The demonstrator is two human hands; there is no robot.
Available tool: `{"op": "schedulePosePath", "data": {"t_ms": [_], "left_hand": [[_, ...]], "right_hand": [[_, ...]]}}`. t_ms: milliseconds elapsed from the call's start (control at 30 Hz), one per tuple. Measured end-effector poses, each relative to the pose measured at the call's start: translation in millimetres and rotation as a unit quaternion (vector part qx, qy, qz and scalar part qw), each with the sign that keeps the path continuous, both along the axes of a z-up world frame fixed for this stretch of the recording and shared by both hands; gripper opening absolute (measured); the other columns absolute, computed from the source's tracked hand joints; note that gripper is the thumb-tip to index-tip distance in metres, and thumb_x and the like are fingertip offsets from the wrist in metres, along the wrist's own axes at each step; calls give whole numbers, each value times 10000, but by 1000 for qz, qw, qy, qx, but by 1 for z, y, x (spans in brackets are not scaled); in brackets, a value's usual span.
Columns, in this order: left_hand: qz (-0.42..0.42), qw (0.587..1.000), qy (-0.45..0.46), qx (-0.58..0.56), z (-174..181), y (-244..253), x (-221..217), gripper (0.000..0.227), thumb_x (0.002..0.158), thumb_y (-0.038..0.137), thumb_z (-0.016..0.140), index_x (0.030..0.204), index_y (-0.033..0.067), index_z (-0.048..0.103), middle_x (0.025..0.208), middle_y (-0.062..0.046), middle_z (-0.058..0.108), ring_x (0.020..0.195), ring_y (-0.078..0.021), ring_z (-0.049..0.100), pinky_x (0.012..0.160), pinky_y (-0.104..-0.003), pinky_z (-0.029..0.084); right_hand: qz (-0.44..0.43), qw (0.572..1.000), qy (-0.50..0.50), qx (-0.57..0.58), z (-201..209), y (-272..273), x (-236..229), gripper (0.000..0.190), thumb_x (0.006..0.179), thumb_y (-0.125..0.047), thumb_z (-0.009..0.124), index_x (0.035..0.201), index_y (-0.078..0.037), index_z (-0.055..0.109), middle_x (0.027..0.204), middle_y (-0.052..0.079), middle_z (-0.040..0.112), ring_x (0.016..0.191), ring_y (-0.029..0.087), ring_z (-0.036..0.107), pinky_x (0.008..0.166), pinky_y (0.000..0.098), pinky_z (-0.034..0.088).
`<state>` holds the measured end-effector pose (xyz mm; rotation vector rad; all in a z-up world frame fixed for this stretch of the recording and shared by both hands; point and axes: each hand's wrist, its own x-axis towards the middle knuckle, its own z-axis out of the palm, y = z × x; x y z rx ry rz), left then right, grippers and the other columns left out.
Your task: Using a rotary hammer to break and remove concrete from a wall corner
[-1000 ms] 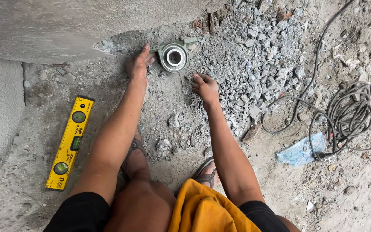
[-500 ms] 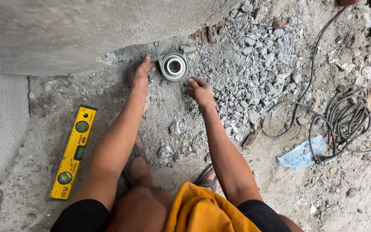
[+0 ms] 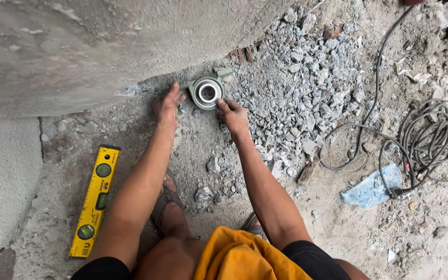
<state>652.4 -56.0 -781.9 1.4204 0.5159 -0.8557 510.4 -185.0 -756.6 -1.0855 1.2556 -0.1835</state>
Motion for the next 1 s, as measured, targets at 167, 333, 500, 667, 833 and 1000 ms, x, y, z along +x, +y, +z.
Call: {"op": "schedulePosePath", "data": {"t_ms": [167,333,500,667,833,1000], "left_hand": [[7,1000,-5,-9,-31,1,4,662,809,573,846,1249,100,705,1242,-193,724,1112,-282,747,1172,-678,172],[-3,1000,-19,-8,-32,1,5,623,804,575,863,1205,119,725,1210,-192,734,1065,-250,764,1163,-676,185],[6,1000,-21,-13,-36,1,4,635,822,560,845,1222,86,710,1219,-198,732,1073,-283,758,1156,-712,168],[-7,1000,-27,-9,-32,1,3,654,836,578,830,1249,89,699,1250,-207,713,1109,-285,744,1155,-711,168],[-12,999,-30,-4,-23,2,1,652,848,572,820,1265,88,694,1259,-213,706,1127,-288,739,1153,-704,192],[-14,999,-44,-3,-9,0,2,627,827,575,845,1213,97,714,1184,-193,743,1049,-262,767,1140,-682,249]], "right_hand": [[-13,1000,-6,-8,-4,0,1,477,893,-383,833,1223,-55,730,869,85,717,768,107,649,707,220,587],[-23,1000,-14,-6,-1,0,4,412,895,-344,831,1185,-62,749,803,52,707,703,73,622,636,185,561],[-14,1000,-21,-10,6,1,4,414,900,-348,827,1187,-62,744,771,44,689,704,73,619,636,178,526],[-10,1000,-16,-17,5,3,0,438,903,-381,824,1194,-63,743,804,57,708,745,81,629,674,182,524],[-7,1000,-12,-18,11,7,-3,447,919,-388,805,1212,-59,734,828,65,713,775,87,632,701,183,527],[-20,999,-29,0,11,8,-7,477,958,-385,752,1247,-10,694,967,96,743,825,112,668,747,208,568]]}}
